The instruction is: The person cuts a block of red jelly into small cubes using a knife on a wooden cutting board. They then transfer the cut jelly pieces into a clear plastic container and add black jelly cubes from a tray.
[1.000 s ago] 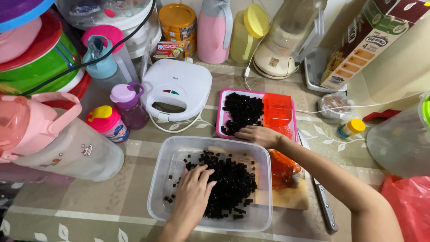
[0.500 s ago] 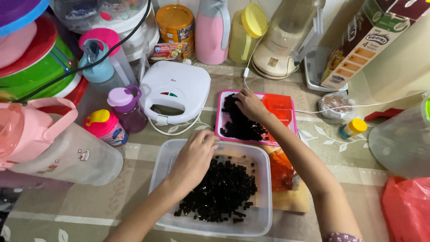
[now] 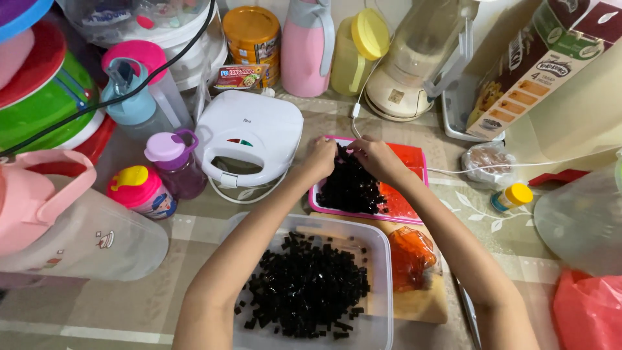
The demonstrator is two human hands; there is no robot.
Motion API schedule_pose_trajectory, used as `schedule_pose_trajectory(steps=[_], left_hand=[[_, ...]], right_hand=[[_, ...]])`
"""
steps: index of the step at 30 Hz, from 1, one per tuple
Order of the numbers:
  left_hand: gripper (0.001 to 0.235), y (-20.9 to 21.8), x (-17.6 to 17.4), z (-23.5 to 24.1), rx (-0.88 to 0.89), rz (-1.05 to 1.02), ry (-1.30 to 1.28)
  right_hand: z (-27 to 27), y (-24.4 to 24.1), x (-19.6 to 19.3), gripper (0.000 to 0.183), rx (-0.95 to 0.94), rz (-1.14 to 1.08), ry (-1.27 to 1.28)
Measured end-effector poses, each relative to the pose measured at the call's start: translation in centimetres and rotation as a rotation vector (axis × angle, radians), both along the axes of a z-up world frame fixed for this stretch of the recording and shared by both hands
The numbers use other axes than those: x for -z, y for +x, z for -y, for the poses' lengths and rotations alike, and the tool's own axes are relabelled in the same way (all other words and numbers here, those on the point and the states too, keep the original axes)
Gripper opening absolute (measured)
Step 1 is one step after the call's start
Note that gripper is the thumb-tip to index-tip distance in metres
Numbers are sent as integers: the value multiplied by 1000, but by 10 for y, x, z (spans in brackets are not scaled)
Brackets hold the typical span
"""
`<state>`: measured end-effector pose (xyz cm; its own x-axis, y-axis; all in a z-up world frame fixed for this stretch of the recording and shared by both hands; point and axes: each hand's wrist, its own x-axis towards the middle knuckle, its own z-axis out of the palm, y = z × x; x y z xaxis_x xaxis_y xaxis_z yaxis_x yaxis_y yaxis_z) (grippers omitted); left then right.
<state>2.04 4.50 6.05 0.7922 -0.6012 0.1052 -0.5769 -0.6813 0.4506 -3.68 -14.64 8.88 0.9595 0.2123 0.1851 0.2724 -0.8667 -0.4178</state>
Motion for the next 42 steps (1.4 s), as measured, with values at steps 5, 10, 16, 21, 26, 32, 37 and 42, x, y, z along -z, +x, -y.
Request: schedule_pose_trajectory(steps=[5, 10, 16, 21, 26, 32, 37, 42], left_hand=[[37, 45, 104, 15, -51, -171, 147], [44, 71, 151, 9, -126, -354, 313], [35, 44, 142, -11, -163, -247, 300], [32, 39, 121, -13, -141, -292, 386], [35, 32, 95, -15, -157, -350, 455], [33, -34, -39, -41, -141, -361, 366], [36, -36, -46, -46, -169, -413, 375], [28, 9, 32, -46, -159, -400, 430]], right_hand=[[-6, 8, 1, 22, -60, -24, -43], [8, 26, 24, 23, -53, 8, -100], [9, 19, 28, 26, -52, -27, -99], [6, 14, 27, 27, -36, -49, -113], [2, 9, 24, 29, -24, -67, -160], [5, 8, 27, 28, -48, -52, -168], [8, 6, 26, 29, -50, -23, -152], [10, 5, 22, 29, -63, -48, -119]])
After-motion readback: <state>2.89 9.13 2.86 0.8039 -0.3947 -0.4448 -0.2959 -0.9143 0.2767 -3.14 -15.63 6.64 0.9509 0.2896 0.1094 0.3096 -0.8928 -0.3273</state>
